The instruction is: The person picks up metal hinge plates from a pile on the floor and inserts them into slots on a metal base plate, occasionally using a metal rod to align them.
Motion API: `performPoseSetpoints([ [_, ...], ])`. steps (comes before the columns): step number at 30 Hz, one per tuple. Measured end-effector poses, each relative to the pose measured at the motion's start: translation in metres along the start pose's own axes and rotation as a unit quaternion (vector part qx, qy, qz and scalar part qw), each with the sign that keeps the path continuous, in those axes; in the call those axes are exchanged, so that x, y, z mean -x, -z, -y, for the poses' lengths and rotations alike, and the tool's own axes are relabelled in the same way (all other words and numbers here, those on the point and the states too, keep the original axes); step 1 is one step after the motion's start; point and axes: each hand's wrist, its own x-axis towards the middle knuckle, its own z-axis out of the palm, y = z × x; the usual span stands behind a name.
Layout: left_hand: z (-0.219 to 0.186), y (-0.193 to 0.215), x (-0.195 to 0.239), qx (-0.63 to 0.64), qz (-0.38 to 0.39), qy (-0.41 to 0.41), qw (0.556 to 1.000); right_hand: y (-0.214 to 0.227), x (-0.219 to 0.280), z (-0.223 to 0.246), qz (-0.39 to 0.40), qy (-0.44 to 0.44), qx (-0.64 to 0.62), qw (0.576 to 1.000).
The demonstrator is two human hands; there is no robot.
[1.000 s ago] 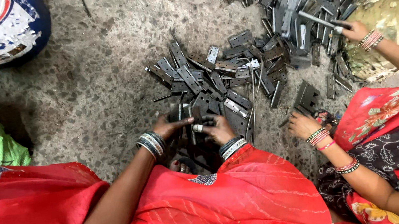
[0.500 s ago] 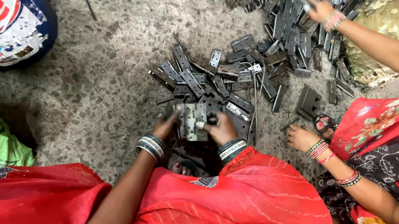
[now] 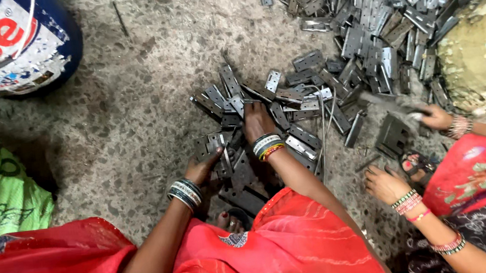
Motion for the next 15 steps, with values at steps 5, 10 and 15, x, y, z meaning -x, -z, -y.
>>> performPoseSetpoints([
  [5, -0.011, 0.001, 0.012, 0.092, 0.028, 0.043, 0.994, -0.020, 0.006, -0.006, 0.038, -0.022, 0.007, 0.999],
  [10, -0.004, 0.010, -0.014, 0.121, 0.096, 0.046, 0.987, -0.034, 0.010, -0.011, 0.119, -0.042, -0.037, 0.991],
  [15, -0.011, 0.002, -0.005, 0.102, 0.054, 0.012, 0.993, -0.018, 0.007, -0.009, 0.129, -0.053, -0.065, 0.988],
])
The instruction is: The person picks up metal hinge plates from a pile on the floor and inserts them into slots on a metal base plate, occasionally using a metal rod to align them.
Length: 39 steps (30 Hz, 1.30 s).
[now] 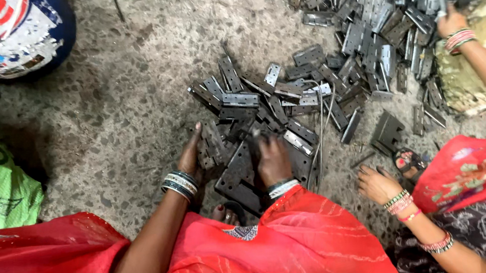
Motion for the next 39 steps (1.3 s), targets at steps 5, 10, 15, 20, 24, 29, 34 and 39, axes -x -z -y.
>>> performPoseSetpoints([
  [5, 0.002, -0.005, 0.008, 0.059, 0.057, -0.029, 0.996, 0.013, -0.003, 0.014, -0.153, 0.044, 0.085, 0.984],
  [10, 0.000, 0.000, 0.005, 0.049, 0.039, -0.025, 0.998, 0.010, -0.009, 0.041, 0.026, -0.003, 0.025, 0.999],
  [15, 0.009, 0.019, -0.011, 0.006, 0.041, -0.070, 0.997, 0.014, -0.002, 0.067, -0.010, 0.022, 0.019, 1.000],
  [20, 0.022, 0.033, -0.026, -0.032, 0.026, -0.028, 0.999, 0.055, 0.001, 0.075, -0.068, 0.049, -0.030, 0.996],
  [24, 0.018, 0.045, -0.017, -0.021, -0.046, 0.051, 0.997, 0.083, -0.001, 0.071, -0.094, 0.058, -0.116, 0.987],
  [29, 0.026, 0.075, -0.044, -0.171, -0.080, -0.046, 0.981, 0.088, 0.005, 0.071, -0.110, 0.071, -0.296, 0.946],
  [34, 0.023, 0.053, -0.033, -0.033, -0.018, -0.092, 0.995, 0.069, 0.005, 0.071, -0.113, 0.107, -0.526, 0.836],
  [39, 0.018, 0.038, -0.032, -0.080, -0.045, -0.079, 0.993, -0.013, 0.004, 0.036, -0.082, 0.087, -0.361, 0.925],
])
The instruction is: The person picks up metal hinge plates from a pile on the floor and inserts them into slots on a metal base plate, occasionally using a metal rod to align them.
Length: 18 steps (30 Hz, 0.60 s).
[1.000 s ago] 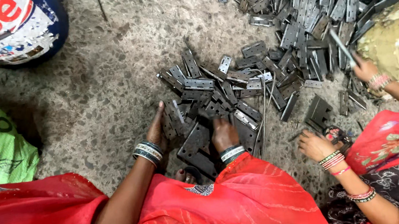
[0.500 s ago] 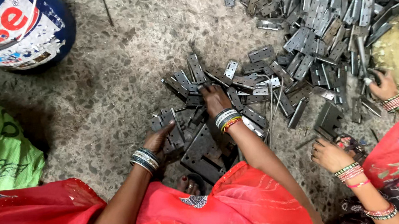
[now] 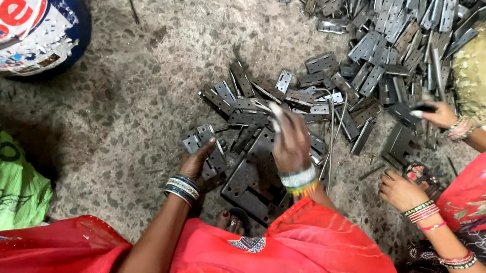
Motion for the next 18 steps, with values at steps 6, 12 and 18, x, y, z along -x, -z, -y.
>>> performPoseSetpoints([
  [6, 0.003, -0.010, 0.008, 0.021, 0.002, -0.004, 1.000, -0.010, 0.000, 0.008, 0.081, 0.136, 0.456, 0.875],
  [12, -0.008, -0.013, 0.013, -0.002, -0.019, 0.069, 0.997, 0.021, -0.019, 0.064, -0.006, 0.322, 0.931, 0.174],
  [18, -0.026, -0.022, 0.031, 0.076, 0.033, 0.067, 0.994, 0.043, -0.022, 0.055, 0.005, 0.253, 0.959, 0.129],
])
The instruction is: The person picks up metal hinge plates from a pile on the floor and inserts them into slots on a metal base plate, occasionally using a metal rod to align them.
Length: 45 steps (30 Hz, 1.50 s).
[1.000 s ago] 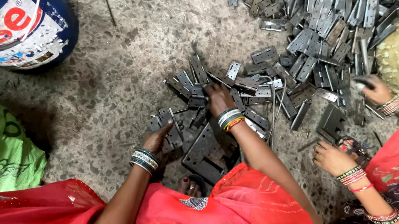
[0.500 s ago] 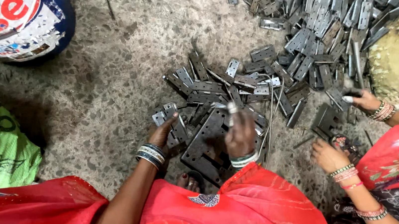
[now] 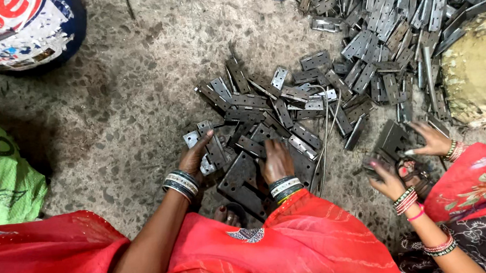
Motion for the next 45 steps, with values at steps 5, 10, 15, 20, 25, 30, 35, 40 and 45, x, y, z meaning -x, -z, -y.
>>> performPoseSetpoints([
  [5, 0.000, -0.003, 0.005, -0.044, -0.025, -0.054, 0.997, -0.003, 0.006, 0.029, 0.054, 0.024, 0.057, 0.997],
  [10, 0.022, -0.007, -0.006, -0.109, -0.034, -0.098, 0.989, 0.004, 0.000, 0.040, 0.087, -0.003, 0.036, 0.996],
  [15, 0.038, -0.017, -0.011, -0.148, -0.049, -0.131, 0.979, 0.011, -0.009, 0.033, 0.021, 0.026, 0.062, 0.998],
  [20, 0.024, -0.025, -0.004, -0.114, 0.023, -0.183, 0.976, 0.003, -0.012, -0.003, 0.177, -0.006, -0.025, 0.984],
  [25, 0.013, -0.034, 0.010, -0.151, -0.021, -0.184, 0.971, 0.004, -0.011, 0.004, 0.175, -0.053, -0.112, 0.977],
  [30, 0.016, -0.030, 0.008, -0.117, 0.005, -0.156, 0.981, 0.011, -0.004, 0.055, 0.024, -0.004, 0.048, 0.999],
  [35, 0.021, -0.017, -0.008, -0.111, 0.015, -0.162, 0.980, 0.012, -0.005, 0.057, 0.019, 0.018, 0.029, 0.999],
  [40, 0.020, -0.006, -0.014, -0.127, 0.074, -0.165, 0.975, 0.019, -0.007, 0.060, -0.020, -0.019, -0.025, 0.999],
  [45, 0.020, 0.000, -0.018, -0.131, 0.096, -0.156, 0.974, 0.024, -0.015, 0.042, -0.149, 0.044, 0.068, 0.986],
])
